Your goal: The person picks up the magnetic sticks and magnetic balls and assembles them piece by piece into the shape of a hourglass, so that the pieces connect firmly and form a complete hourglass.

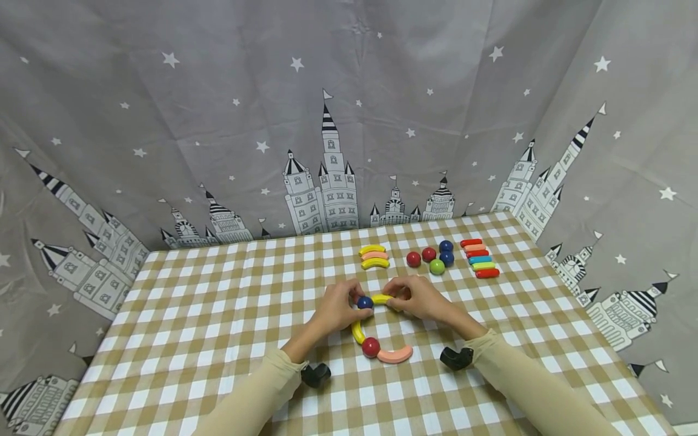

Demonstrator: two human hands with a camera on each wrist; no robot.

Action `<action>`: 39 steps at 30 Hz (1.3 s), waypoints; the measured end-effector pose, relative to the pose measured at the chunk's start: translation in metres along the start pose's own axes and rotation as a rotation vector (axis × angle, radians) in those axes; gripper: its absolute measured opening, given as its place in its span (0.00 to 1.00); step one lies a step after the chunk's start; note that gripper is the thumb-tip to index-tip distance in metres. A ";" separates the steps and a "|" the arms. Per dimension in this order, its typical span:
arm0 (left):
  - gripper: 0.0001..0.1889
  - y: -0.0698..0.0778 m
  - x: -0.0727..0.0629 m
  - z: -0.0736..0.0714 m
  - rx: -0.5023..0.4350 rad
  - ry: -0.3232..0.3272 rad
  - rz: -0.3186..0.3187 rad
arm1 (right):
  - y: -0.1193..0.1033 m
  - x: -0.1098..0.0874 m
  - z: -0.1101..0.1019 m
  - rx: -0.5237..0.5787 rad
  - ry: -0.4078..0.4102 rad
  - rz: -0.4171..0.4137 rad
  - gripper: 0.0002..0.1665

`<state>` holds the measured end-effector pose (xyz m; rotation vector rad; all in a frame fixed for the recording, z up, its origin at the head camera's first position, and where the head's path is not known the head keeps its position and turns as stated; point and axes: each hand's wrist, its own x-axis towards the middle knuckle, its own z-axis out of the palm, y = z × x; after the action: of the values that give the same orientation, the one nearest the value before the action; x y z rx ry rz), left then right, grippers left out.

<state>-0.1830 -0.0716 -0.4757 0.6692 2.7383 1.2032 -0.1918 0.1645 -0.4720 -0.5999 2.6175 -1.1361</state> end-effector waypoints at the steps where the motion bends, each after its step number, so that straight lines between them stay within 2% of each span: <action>1: 0.16 0.000 0.000 0.000 0.003 -0.001 0.000 | 0.000 -0.001 -0.001 0.009 -0.004 0.002 0.13; 6: 0.16 -0.001 0.000 0.001 0.006 -0.009 -0.011 | 0.003 -0.008 -0.006 0.050 0.004 -0.020 0.16; 12: 0.16 -0.002 0.000 0.001 0.001 -0.023 -0.024 | 0.009 -0.018 -0.016 0.015 0.087 -0.052 0.19; 22: 0.19 -0.003 -0.003 -0.003 0.019 -0.041 -0.024 | 0.026 -0.034 -0.033 -0.023 0.320 -0.008 0.24; 29: 0.20 -0.002 -0.004 -0.007 0.038 -0.052 -0.015 | 0.038 -0.035 -0.042 -0.070 0.463 0.069 0.27; 34: 0.20 -0.002 -0.004 -0.008 0.045 -0.051 -0.028 | 0.044 -0.032 -0.045 -0.110 0.494 0.124 0.30; 39: 0.19 -0.003 -0.005 -0.006 0.028 -0.049 -0.016 | 0.047 -0.028 -0.044 -0.144 0.477 0.174 0.31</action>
<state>-0.1815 -0.0798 -0.4739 0.6696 2.7201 1.1322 -0.1958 0.2348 -0.4757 -0.1249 3.0957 -1.1575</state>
